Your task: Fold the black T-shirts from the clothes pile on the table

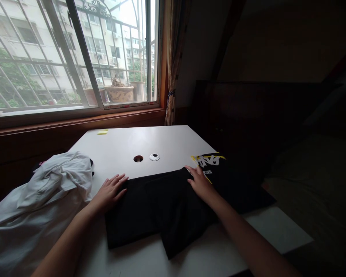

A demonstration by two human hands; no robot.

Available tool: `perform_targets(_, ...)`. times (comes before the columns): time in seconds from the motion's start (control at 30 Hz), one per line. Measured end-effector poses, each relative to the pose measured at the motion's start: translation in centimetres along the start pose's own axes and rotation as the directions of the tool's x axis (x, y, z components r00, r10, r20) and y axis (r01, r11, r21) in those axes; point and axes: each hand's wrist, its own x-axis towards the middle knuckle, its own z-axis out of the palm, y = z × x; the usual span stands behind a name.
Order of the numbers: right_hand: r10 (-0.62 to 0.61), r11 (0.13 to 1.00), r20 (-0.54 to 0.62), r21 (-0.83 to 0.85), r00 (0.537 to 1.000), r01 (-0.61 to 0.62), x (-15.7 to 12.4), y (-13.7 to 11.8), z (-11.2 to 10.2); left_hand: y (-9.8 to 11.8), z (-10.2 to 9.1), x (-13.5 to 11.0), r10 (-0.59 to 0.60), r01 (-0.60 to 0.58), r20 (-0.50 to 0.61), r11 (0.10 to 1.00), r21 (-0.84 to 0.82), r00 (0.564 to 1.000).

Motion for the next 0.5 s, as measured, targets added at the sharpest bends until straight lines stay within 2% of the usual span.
perform_targets(0.1,-0.071,0.997,-0.160,-0.049,0.985,0.064,1.1,0.1,-0.5,1.5,0.1,0.2,0.017,-0.014,-0.068,0.999,0.038,0.998)
perform_targets(0.17,-0.145,0.988,-0.195,-0.078,0.970,0.132,1.2,-0.5,-1.1,2.1,0.2,0.4,0.025,-0.020,-0.087,0.998,0.054,0.996)
perform_targets(0.2,-0.199,0.979,-0.170,-0.072,0.965,0.189,1.0,-0.9,-1.5,2.3,0.2,0.4,0.025,-0.020,-0.090,0.998,0.059,0.996)
perform_targets(0.27,-0.335,0.942,-0.035,-0.004,0.941,0.335,0.2,-2.1,-2.1,2.2,0.4,0.4,0.015,-0.008,-0.097,0.998,0.068,0.995)
perform_targets(0.33,-0.456,0.889,0.123,0.096,0.881,0.447,-1.1,-3.3,-2.7,1.7,0.5,0.4,0.000,0.007,-0.100,0.997,0.076,0.995)
perform_targets(0.4,-0.507,0.862,0.216,0.150,0.834,0.485,-2.4,-4.2,-3.1,1.3,0.3,0.3,-0.021,0.030,-0.096,0.996,0.085,0.995)
perform_targets(0.5,-0.527,0.850,0.241,0.171,0.815,0.499,-4.1,-4.7,-3.6,1.4,-0.4,0.3,-0.024,0.032,-0.085,0.994,0.100,0.996)
